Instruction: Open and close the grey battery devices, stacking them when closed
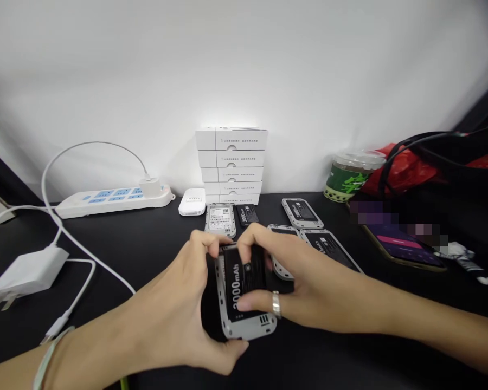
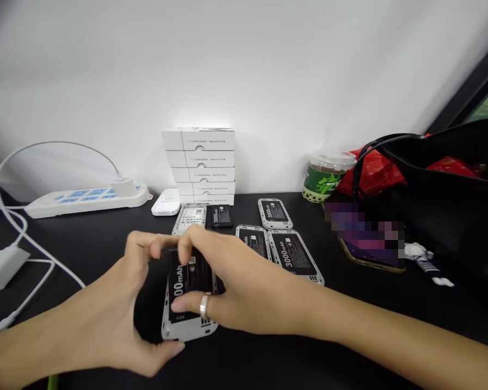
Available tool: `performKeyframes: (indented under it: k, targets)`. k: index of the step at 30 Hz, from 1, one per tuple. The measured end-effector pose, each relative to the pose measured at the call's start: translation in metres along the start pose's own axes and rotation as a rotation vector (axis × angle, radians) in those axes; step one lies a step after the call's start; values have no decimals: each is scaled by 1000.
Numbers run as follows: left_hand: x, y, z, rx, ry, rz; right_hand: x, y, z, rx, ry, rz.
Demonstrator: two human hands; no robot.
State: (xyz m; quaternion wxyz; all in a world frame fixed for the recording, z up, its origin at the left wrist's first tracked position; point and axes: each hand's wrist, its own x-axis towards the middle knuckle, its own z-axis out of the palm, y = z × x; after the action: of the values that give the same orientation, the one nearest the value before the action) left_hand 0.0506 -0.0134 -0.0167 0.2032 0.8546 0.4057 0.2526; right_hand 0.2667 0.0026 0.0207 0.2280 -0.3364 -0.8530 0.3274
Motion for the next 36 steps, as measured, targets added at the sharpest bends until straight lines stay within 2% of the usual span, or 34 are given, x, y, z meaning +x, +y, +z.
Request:
performKeyframes:
  k: [2, 5, 7, 8, 9, 12, 16, 20, 25, 27, 29, 32, 36]
  targets:
    - [10, -5, -9, 54, 38, 59, 5, 4, -11, 172, 15, -24]
    - [33, -19, -30, 144, 65, 121, 24, 20, -35, 433, 263, 70]
    - [50, -33, -43, 157, 69, 139, 40, 34, -52, 426, 363, 201]
    - [58, -41, -48, 145, 76, 131, 48, 41, -60, 383, 353, 302]
    - [65, -49, -52, 117, 30, 102, 55, 48, -66, 346, 318, 395]
    - [80, -70, -56, 110, -15, 68, 69, 68, -72, 299, 234, 501]
    - [86, -85, -52, 112, -11, 65, 74, 88, -61, 204, 215, 483]
    - [85, -86, -49, 124, -35, 66, 73, 103, -52, 21, 239, 414]
    - [82, -81, -48, 189, -56, 46, 66, 96, -54, -227, 278, 255]
    - [81, -81, -48, 212, -58, 40, 60, 87, -57, -276, 237, 184]
    - [81, -81, -47, 224, -64, 36, 54, 82, -59, -345, 144, 114]
    - [80, -80, -47, 223, -76, 39, 48, 83, -60, -444, 21, 50]
    - [79, -80, -47, 226, -84, 40, 47, 94, -59, -450, 3, 45]
